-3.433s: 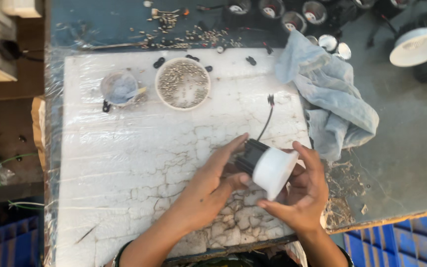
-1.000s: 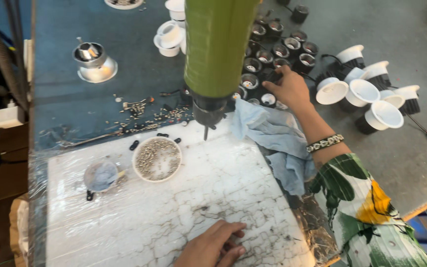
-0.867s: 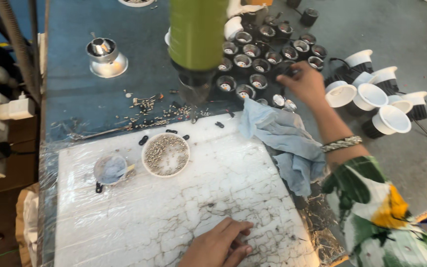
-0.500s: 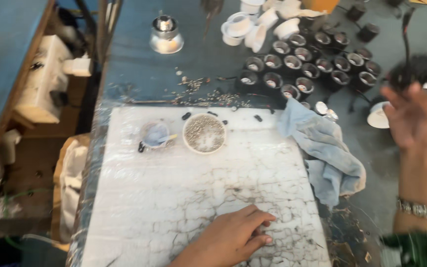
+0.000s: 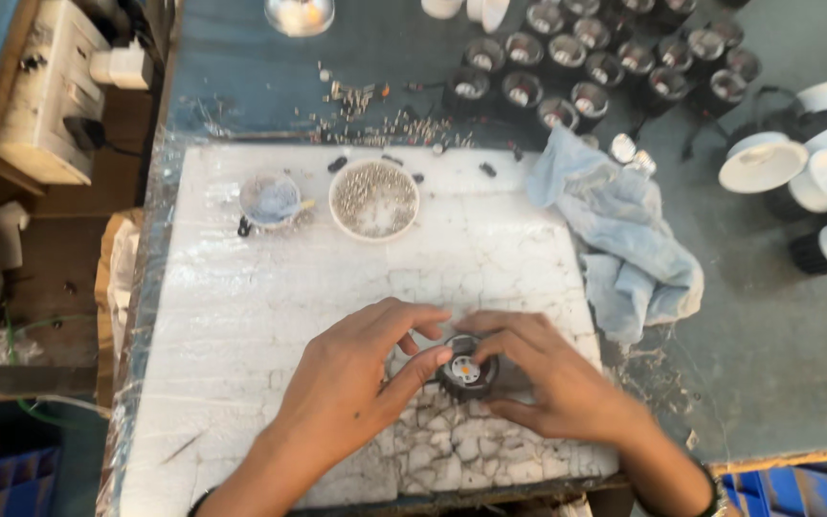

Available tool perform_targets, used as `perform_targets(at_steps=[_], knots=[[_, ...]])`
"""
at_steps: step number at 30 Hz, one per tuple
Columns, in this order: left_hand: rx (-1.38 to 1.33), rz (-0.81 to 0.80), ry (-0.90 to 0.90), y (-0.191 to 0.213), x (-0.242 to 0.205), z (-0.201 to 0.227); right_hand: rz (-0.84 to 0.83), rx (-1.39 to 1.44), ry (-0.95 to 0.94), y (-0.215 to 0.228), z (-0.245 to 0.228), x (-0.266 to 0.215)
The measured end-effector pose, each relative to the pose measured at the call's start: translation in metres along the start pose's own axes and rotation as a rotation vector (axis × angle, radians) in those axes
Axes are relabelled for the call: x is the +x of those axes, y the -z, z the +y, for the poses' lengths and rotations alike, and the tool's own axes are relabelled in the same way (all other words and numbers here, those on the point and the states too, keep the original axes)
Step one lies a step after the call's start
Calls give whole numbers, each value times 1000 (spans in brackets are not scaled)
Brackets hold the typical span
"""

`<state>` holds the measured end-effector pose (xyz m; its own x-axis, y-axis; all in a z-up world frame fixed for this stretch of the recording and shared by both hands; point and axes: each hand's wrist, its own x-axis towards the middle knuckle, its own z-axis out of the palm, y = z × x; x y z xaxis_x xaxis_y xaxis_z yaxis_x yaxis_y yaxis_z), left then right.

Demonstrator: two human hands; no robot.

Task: The person assembles LED light fixtures by screwing black heat sinks into white plastic housings using a green power drill. They then wipe the assembled units with a cloth and attach silver reflector cups to the LED modules.

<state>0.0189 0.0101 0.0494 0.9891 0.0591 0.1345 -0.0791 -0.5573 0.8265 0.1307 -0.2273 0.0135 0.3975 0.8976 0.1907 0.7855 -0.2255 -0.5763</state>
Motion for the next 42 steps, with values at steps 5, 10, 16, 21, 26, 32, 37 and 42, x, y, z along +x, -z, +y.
perform_targets(at_steps=[5, 10, 16, 21, 26, 32, 37, 42], knots=[[93, -377, 194, 6, -1, -4, 308, 161, -135, 34, 15, -30], [-32, -401, -194, -25, -1, -20, 925, 185, -418, 64, 40, -45], [44, -525, -96, -35, -2, -39, 666, -987, -432, 101, 88, -20], [45, -497, -151, -32, -8, -42, 641, -626, -574, 85, 139, -19], [18, -461, -183, -32, -7, -41, 921, -396, -302, 105, 149, -61], [-17, -357, -264, -39, -12, -56, 1005, -239, -404, 107, 138, -148], [-15, -393, -244, -40, -5, -52, 904, -334, -651, 63, 130, -170], [-97, -23, -337, 14, -26, -57, 745, -274, -734, 18, 166, -101]])
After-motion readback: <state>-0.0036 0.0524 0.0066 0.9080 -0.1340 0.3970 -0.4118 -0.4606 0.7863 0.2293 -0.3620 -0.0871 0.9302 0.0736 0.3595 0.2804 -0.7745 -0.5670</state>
